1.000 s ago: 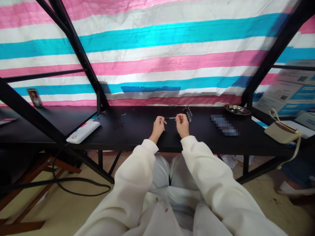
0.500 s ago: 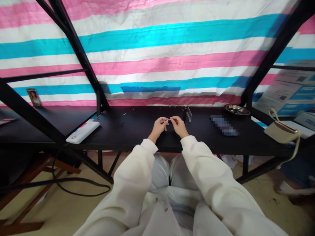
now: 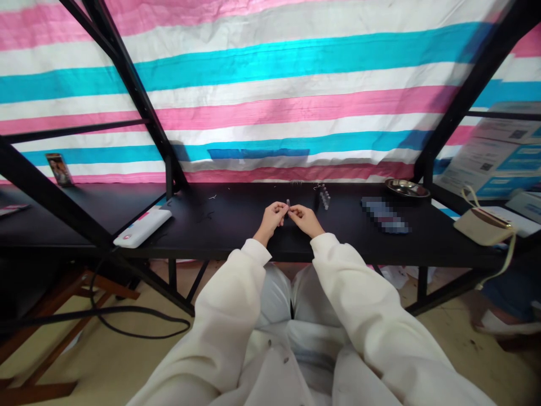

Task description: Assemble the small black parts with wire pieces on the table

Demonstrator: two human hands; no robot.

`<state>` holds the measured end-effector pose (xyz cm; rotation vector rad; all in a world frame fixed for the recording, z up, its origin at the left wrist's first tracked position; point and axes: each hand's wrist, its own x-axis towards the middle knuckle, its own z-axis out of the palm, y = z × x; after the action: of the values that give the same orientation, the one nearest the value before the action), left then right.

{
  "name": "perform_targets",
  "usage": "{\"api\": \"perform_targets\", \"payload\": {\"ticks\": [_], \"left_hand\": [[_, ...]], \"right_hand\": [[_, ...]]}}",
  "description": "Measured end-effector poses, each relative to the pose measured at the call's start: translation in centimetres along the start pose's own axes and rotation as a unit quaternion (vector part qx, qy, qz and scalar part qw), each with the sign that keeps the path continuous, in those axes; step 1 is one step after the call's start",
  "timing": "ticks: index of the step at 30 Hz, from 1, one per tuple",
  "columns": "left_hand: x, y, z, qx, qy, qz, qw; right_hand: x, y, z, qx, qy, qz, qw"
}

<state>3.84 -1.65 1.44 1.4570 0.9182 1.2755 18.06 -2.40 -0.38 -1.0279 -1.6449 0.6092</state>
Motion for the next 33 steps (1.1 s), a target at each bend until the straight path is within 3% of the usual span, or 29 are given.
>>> {"api": "perform_targets", "payload": {"ticks": [7, 13, 22, 33], "left_hand": [[-0.2, 0.5, 0.1, -0.036, -0.014, -0.05, 0.998], [-0.2, 0.6, 0.2, -0.041, -0.031, -0.051, 0.997], [0.1, 0.1, 0.3, -0.001, -0.024, -0.03, 0.999], [-0.1, 0.2, 0.3, 0.023, -0.033, -0.03, 0.999]], "right_hand": [[0.0, -0.1, 0.0, 0.006, -0.047, 0.025, 0.999], [0.7, -0.4, -1.4, -0.087, -0.079, 0.021, 0.993], [1.4, 1.1, -7.0, -0.313, 0.049, 0.128, 0.94], [0.8, 3.1, -7.3, -0.353, 0.064, 0.153, 0.921]]}}
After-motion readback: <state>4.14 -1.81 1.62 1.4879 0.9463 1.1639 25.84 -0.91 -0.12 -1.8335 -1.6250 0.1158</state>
